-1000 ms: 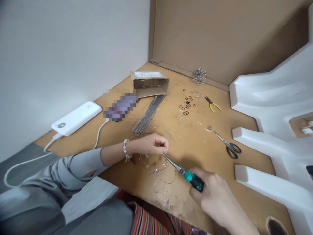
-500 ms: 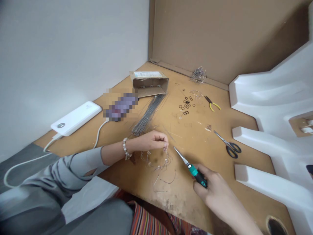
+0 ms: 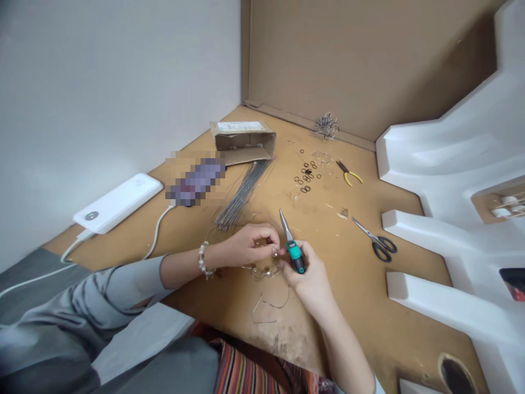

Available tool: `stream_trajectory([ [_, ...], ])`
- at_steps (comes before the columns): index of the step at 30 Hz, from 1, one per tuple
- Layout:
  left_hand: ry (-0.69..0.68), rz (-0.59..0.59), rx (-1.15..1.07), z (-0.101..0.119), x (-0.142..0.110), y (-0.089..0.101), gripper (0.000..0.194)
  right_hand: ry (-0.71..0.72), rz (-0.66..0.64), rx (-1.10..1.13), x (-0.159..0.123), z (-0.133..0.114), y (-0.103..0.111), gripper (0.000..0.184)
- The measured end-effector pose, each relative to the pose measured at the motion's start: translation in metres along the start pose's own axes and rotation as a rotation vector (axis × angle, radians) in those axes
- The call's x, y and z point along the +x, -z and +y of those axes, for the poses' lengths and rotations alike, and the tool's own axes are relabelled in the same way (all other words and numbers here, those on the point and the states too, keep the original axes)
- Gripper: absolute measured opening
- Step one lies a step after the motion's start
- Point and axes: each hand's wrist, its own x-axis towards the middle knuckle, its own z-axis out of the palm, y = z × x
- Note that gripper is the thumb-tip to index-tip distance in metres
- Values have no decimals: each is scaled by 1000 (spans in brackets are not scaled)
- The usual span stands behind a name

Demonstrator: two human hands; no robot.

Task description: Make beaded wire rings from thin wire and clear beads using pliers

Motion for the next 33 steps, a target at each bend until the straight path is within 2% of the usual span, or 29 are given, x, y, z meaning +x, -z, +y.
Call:
stream_trajectory([
  [6, -39, -29, -44, -3, 1, 1, 8, 34, -23, -51, 4, 5, -4, 18],
  [16, -337, -84, 299, -2, 3, 6, 8, 37, 16, -54, 3, 4, -4, 14],
  [23, -328, -75, 415, -5, 2, 0, 10, 3, 14, -41, 2, 2, -9, 16],
  [33, -350, -117, 415, -8, 2, -2, 14, -48, 46, 20, 5, 4, -8, 18],
])
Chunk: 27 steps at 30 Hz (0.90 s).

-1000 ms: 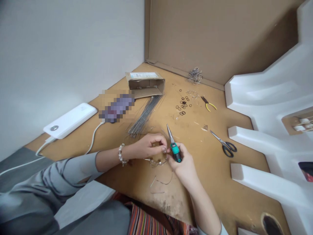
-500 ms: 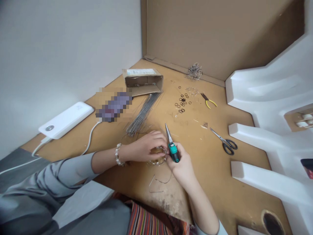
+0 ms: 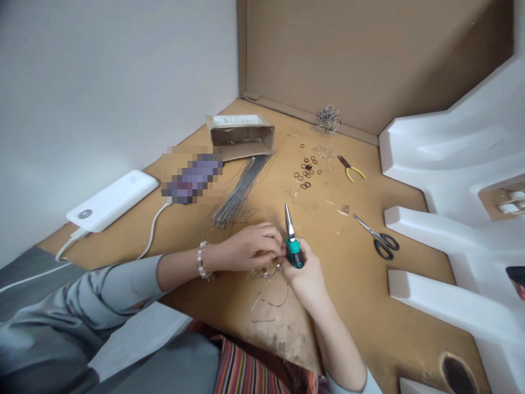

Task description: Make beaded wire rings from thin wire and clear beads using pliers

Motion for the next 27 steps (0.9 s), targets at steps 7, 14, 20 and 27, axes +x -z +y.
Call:
stream_trajectory([
  [7, 13, -28, -15, -2, -1, 1, 15, -38, -1, 64, 2, 5, 1, 21],
  [14, 19, -48, -98, -6, 1, 2, 25, -8, -36, -1, -3, 13, 13, 27],
  [20, 60, -61, -186, -11, 2, 3, 24, 197, 24, -718, -24, 19, 63, 30],
  [27, 34, -71, -203, -10, 2, 2, 24, 483, 28, -1241, -35, 25, 92, 28],
])
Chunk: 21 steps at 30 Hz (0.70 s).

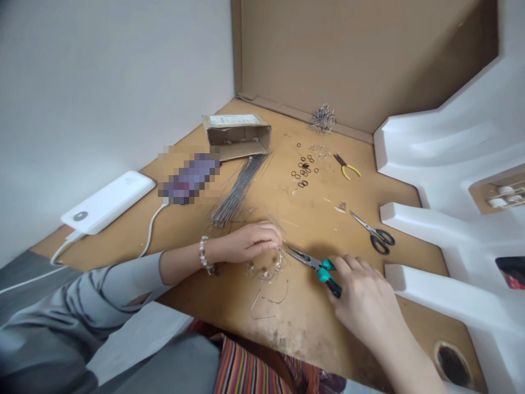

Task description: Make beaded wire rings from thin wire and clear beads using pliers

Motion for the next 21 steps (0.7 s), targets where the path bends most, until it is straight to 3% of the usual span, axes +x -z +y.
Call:
stream_trajectory([
  [6, -2, -2, 30, 1, 0, 1, 24, 65, -19, -37, 3, -9, -1, 25],
  [21, -26, 14, -13, 0, 0, 0, 24, 80, 110, -108, 2, -15, -1, 20],
])
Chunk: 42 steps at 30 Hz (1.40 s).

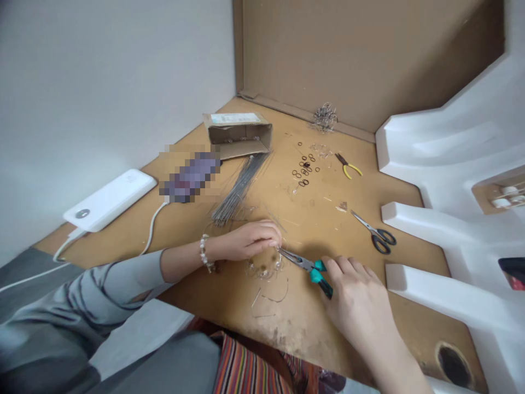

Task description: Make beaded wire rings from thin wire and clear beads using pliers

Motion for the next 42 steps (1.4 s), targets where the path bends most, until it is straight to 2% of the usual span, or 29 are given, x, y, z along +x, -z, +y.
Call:
stream_trajectory([
  [13, 48, 77, -155, -4, -2, -6, 23, -24, -16, -3, -1, -3, -5, 18],
  [27, 25, 79, -139, 0, -1, -5, 24, -137, -132, 57, -6, -9, -3, 18],
  [37, -11, 109, -108, 2, -1, -6, 23, -222, -235, 20, -4, -21, 7, 17],
  [42, -4, 129, -112, -2, 0, -6, 24, -263, -242, 21, 0, -26, 10, 15],
])
